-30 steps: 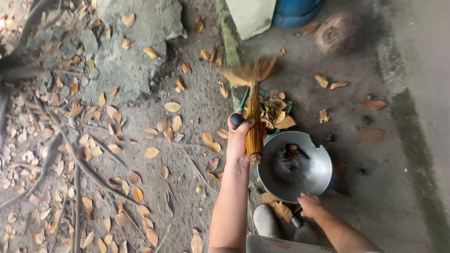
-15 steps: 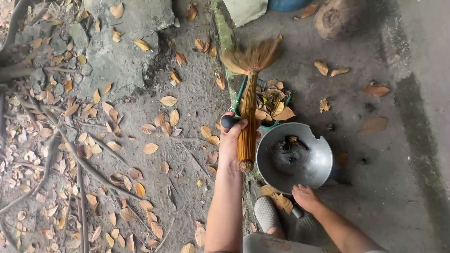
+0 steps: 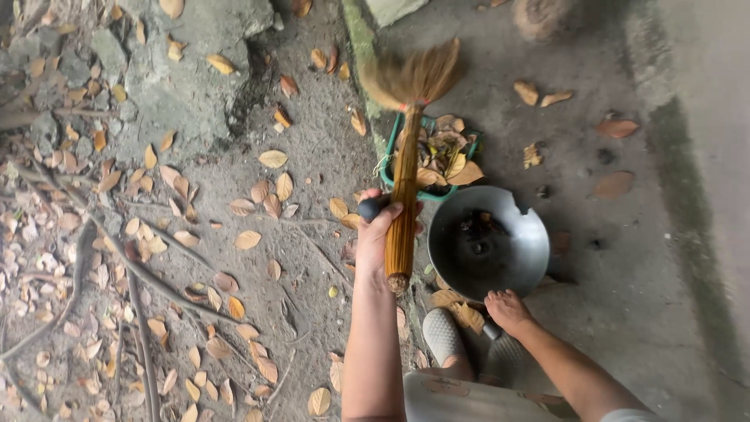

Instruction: The person sweeps dry leaves and debris across a dirt and concrete floor using a broom, collecting them into a dustpan and transferring them into various containers like metal pots and plastic buckets.

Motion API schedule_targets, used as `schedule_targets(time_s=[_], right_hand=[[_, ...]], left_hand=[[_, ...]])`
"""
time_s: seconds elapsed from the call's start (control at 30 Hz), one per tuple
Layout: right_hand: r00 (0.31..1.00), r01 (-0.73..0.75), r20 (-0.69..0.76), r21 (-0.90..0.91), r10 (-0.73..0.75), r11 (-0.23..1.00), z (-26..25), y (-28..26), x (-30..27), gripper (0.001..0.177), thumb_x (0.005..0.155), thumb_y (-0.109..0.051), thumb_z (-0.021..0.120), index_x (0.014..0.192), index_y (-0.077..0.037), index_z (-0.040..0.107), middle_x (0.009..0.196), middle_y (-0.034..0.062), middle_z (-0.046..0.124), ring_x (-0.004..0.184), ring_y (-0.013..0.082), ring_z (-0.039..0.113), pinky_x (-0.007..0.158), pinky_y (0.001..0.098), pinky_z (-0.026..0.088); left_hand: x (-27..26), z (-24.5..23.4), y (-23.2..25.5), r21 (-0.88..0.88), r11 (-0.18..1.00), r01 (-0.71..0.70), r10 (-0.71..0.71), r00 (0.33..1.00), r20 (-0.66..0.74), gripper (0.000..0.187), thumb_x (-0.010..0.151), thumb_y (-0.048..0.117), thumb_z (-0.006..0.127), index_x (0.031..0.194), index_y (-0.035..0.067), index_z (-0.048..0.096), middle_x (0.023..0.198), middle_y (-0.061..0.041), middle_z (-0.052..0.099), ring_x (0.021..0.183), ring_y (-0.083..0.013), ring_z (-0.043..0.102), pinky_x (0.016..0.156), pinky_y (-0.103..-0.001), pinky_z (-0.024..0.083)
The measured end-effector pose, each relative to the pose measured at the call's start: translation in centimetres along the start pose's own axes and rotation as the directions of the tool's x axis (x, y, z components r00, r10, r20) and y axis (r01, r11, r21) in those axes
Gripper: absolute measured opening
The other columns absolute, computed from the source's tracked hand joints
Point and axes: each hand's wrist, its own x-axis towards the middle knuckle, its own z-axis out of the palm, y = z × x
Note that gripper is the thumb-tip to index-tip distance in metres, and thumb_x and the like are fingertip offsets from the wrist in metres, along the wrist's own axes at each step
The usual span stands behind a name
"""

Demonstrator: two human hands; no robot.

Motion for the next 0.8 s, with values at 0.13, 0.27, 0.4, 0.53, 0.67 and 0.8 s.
schedule_targets(time_s=[0.13, 0.27, 0.4, 0.53, 0.67, 0.8], right_hand=[[0.888, -0.099, -0.442, 0.084, 0.126, 0.992, -3.7, 2.7, -1.7, 0.016, 0.079, -0.013, 0.058, 0.092, -0.014, 0.067, 0.093, 0.0052, 0.066, 0.090, 0.0250, 0.069, 0.081, 0.0455, 0.052], [0.714, -0.235, -0.416, 0.616, 0.564, 0.752, -8.3, 7.6, -1.9, 0.011, 0.091, -0.015, 0.056, 0.091, -0.014, 0.066, 0.091, 0.0095, 0.070, 0.086, 0.0340, 0.068, 0.071, 0.0518, 0.052], [0.597, -0.281, -0.231, 0.837, 0.769, 0.470, -11.8, 12.1, -5.1, 0.015, 0.092, -0.025, 0.065, 0.099, -0.013, 0.070, 0.095, 0.0148, 0.070, 0.090, 0.0379, 0.065, 0.076, 0.0493, 0.051], [0.544, -0.238, -0.155, 0.914, 0.825, 0.329, -10.5, 13.1, -13.2, 0.015, 0.094, -0.023, 0.065, 0.099, -0.009, 0.067, 0.097, 0.0157, 0.069, 0.091, 0.0370, 0.065, 0.079, 0.0459, 0.051], [0.385, -0.317, 0.010, 0.940, 0.923, 0.123, -7.3, 13.0, -22.5, 0.018, 0.097, -0.023, 0.065, 0.104, -0.007, 0.064, 0.095, 0.0182, 0.066, 0.084, 0.0361, 0.063, 0.079, 0.0446, 0.051], [0.173, -0.300, 0.014, 0.953, 0.985, 0.039, -3.5, 12.7, -31.0, 0.021, 0.095, -0.023, 0.066, 0.111, -0.009, 0.068, 0.102, 0.0163, 0.070, 0.090, 0.0337, 0.067, 0.079, 0.0443, 0.051]], left_hand=[[0.1, 0.0, 0.1, 0.033, 0.998, 0.046, -0.043, 0.996, -0.080, 0.041, 0.085, -0.006, 0.063, 0.112, 0.020, 0.048, 0.116, -0.022, 0.062, 0.093, -0.0412, 0.072, 0.059, -0.046, 0.062], [0.2, -0.9, -0.2, 0.056, 0.996, 0.071, -0.066, 0.993, -0.094, 0.039, 0.089, -0.005, 0.064, 0.115, 0.018, 0.047, 0.119, -0.019, 0.061, 0.097, -0.0413, 0.071, 0.065, -0.046, 0.062], [-0.1, -1.4, -1.3, 0.108, 0.987, 0.121, -0.106, 0.984, -0.142, 0.045, 0.085, -0.002, 0.064, 0.116, 0.023, 0.044, 0.115, -0.019, 0.063, 0.093, -0.0393, 0.072, 0.061, -0.044, 0.059], [-2.3, -1.3, -2.1, 0.213, 0.975, 0.068, -0.065, 0.998, -0.019, 0.044, 0.089, 0.000, 0.068, 0.122, 0.018, 0.045, 0.105, -0.028, 0.063, 0.083, -0.0381, 0.066, 0.063, -0.046, 0.060], [-5.4, 0.9, -2.7, 0.114, 0.985, 0.130, -0.120, 0.988, -0.096, 0.040, 0.087, 0.002, 0.068, 0.114, 0.019, 0.044, 0.107, -0.024, 0.063, 0.089, -0.0392, 0.070, 0.064, -0.045, 0.060], [-8.1, 2.5, -4.0, 0.073, 0.978, 0.194, -0.194, 0.981, -0.003, 0.034, 0.090, 0.001, 0.068, 0.111, 0.018, 0.048, 0.111, -0.024, 0.062, 0.095, -0.0407, 0.068, 0.069, -0.043, 0.061]])
